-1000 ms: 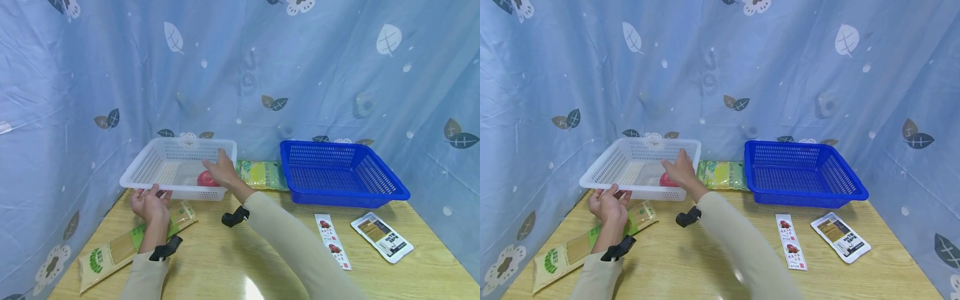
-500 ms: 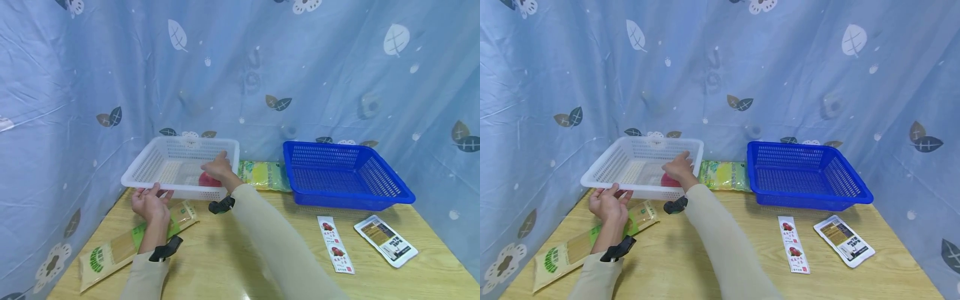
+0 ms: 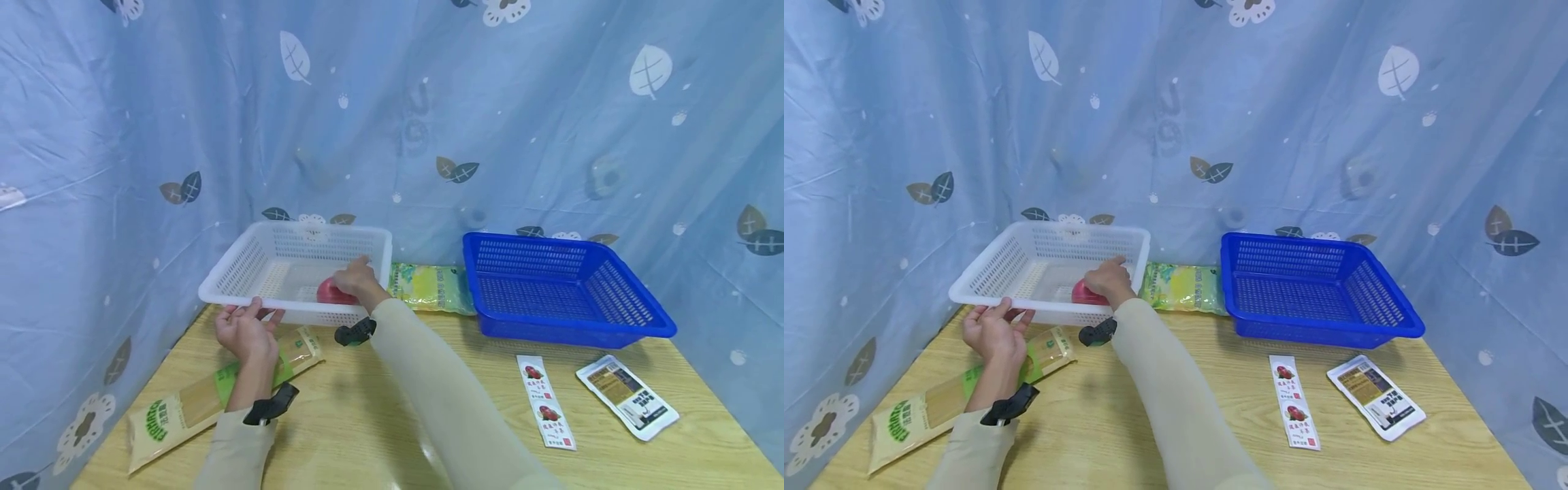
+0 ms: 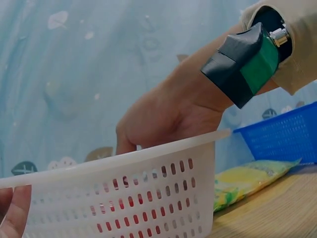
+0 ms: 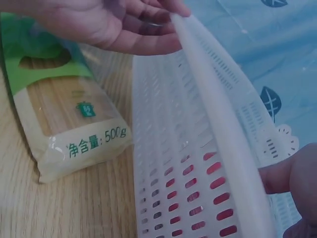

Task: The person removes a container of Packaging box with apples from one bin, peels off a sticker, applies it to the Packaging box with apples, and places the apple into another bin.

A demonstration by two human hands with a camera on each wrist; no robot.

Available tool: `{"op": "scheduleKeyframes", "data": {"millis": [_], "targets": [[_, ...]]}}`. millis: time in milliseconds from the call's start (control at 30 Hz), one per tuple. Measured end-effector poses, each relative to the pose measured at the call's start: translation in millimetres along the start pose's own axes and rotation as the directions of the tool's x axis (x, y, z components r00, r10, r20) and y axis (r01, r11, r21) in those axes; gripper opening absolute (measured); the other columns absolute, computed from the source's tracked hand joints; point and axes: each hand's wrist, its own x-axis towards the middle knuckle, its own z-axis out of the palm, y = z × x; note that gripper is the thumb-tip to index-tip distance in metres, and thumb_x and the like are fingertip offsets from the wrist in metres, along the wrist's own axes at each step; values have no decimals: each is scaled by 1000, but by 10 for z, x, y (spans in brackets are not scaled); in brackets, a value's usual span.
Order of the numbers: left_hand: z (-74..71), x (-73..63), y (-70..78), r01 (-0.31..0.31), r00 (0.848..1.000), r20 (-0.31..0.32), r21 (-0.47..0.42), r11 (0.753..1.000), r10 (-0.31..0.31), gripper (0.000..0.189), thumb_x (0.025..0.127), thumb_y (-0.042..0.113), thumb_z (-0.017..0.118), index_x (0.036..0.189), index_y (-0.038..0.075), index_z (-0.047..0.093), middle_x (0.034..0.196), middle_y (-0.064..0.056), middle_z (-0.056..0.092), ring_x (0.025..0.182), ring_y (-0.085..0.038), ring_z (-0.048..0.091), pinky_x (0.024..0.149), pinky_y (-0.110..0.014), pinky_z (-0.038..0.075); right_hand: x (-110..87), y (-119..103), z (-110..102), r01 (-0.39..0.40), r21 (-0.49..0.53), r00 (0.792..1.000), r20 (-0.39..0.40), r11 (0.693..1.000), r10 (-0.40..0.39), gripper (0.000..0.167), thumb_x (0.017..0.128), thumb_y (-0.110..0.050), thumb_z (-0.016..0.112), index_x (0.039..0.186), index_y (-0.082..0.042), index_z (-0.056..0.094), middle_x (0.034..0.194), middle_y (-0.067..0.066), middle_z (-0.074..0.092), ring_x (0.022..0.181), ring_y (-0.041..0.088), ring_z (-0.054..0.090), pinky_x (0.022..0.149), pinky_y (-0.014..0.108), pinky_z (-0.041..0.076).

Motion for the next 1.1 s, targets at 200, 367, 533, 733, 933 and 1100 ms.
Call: {"op": "scheduleKeyframes", "data": {"millis": [200, 367, 533, 733, 933, 1100], "targets": [[31, -5, 5, 10, 1000, -2, 12, 1000, -10, 30, 97, -2, 63, 116, 9, 42, 113, -13, 55, 66, -19, 64, 58, -32, 63, 32, 12, 2, 16, 73, 999, -41, 997, -14, 63, 96, -17, 63, 149, -1, 33, 117, 19, 58, 87, 25, 58, 66, 33, 52], [34, -20, 3, 24, 999, -23, 5, 1000, -24, 29, 97, -2, 62, 115, 10, 43, 114, -11, 55, 66, -18, 63, 59, -33, 63, 82, 19, 3, 11, 261, 999, -45, 965, 1, 64, 96, -7, 62, 154, -8, 37, 128, 18, 57, 71, 17, 50, 50, 25, 43], [22, -17, 1, 23, 1000, -22, 0, 1000, -23, 29, 98, -1, 61, 117, 12, 42, 115, -11, 55, 67, -19, 62, 61, -33, 63, 66, 4, -14, 45, 334, 997, -76, 941, -21, 70, 97, -7, 64, 159, -11, 32, 142, 17, 54, 83, 19, 60, 52, 23, 45], [28, -3, -8, 30, 1000, 5, -7, 1000, -30, 30, 99, 0, 59, 119, 13, 40, 118, -10, 55, 72, -19, 62, 62, -31, 63, -8, 10, -98, 129, 395, 985, -160, 910, -70, 69, 97, -9, 65, 159, -9, 33, 150, 17, 49, 121, 29, 57, 77, 30, 57], [17, -17, 11, 50, 999, -15, -25, 998, -50, 30, 100, 0, 58, 120, 14, 40, 118, -10, 56, 69, -18, 61, 62, -31, 63, -115, 67, -211, 149, 554, 986, -150, 819, -79, 72, 96, -9, 66, 159, -11, 32, 151, 19, 47, 117, 31, 62, 81, 36, 63], [21, -26, 26, 71, 998, -1, -35, 997, -71, 32, 100, 1, 59, 121, 15, 40, 116, -10, 55, 70, -18, 59, 63, -31, 62, -263, 161, -389, 159, 637, 987, -127, 755, -100, 72, 98, -12, 64, 161, -11, 28, 137, 21, 53, 92, 20, 66, 75, 29, 62]]}}
